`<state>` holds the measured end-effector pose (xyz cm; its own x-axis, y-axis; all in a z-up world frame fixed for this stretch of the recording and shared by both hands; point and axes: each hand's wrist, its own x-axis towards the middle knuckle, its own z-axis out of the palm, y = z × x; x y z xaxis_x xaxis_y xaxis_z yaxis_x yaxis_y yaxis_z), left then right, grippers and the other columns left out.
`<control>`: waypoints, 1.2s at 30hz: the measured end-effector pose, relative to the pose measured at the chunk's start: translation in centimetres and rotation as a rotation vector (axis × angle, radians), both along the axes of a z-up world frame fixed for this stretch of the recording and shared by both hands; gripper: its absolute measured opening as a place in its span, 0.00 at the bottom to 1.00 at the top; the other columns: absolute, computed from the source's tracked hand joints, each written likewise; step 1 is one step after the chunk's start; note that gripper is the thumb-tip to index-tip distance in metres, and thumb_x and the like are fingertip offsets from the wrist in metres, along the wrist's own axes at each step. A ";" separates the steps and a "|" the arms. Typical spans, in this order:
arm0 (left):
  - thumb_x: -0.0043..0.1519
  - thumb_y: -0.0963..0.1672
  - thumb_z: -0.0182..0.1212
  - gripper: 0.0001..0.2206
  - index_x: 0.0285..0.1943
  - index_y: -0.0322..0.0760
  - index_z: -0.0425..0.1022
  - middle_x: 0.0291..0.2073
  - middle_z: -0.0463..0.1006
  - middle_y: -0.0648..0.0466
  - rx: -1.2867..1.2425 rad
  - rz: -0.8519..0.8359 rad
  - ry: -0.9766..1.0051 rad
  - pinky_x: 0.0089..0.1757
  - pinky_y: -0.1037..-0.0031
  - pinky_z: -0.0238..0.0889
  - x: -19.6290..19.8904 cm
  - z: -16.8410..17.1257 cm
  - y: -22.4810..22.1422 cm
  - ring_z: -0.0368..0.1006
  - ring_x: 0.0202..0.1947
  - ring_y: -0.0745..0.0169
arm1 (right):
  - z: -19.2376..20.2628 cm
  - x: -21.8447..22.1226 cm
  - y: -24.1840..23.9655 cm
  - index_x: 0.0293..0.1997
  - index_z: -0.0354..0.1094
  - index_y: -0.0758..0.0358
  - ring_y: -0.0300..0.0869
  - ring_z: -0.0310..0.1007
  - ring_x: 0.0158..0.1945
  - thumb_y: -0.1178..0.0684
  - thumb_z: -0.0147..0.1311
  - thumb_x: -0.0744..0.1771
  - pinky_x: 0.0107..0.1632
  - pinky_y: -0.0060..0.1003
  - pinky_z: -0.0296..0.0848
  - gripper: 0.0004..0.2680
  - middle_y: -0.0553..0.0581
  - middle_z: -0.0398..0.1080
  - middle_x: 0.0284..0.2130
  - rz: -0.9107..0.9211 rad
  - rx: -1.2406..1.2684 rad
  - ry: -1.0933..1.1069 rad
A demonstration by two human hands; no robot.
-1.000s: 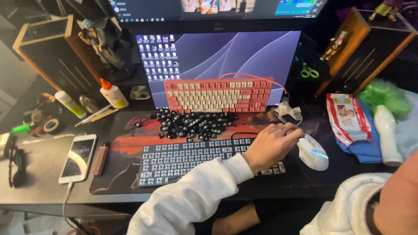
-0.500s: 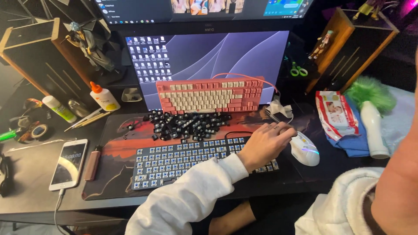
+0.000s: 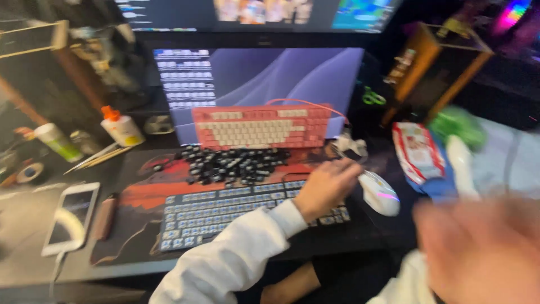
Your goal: Installing and testing mechanical keyboard switches and keycaps on a keyboard base
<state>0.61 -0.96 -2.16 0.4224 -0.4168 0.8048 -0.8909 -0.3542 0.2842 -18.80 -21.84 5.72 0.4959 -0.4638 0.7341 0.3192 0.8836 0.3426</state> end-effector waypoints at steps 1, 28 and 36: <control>0.81 0.42 0.60 0.03 0.59 0.41 0.76 0.45 0.83 0.40 -0.036 -0.053 0.029 0.45 0.48 0.77 0.5 -0.4 0.1 0.85 0.44 0.27 | 2.7 1.2 2.6 0.72 0.76 0.34 0.69 0.68 0.81 0.37 0.46 0.84 0.82 0.75 0.65 0.10 0.58 0.66 0.76 -0.219 -0.414 0.171; 0.86 0.42 0.56 0.15 0.43 0.34 0.78 0.32 0.82 0.45 -0.305 -0.298 0.581 0.43 0.60 0.78 1.1 3.3 4.3 0.89 0.37 0.40 | -1.4 20.2 7.6 0.63 0.77 0.64 0.59 0.87 0.61 0.43 0.48 0.78 0.68 0.47 0.81 0.15 0.71 0.86 0.49 -0.568 -1.007 0.744; 0.84 0.41 0.61 0.09 0.49 0.32 0.78 0.32 0.84 0.37 -0.287 -0.290 0.541 0.41 0.61 0.76 0.9 3.5 4.0 0.84 0.34 0.43 | -1.1 16.6 5.1 0.70 0.83 0.55 0.59 0.82 0.68 0.65 0.50 0.72 0.75 0.54 0.75 0.19 0.61 0.84 0.63 -1.258 -1.746 0.458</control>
<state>1.47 3.03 1.35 0.7001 -0.3756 0.6073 -0.6447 0.0334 0.7637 -2.22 -16.76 4.62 0.7643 0.2136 0.6084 0.6125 -0.5356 -0.5814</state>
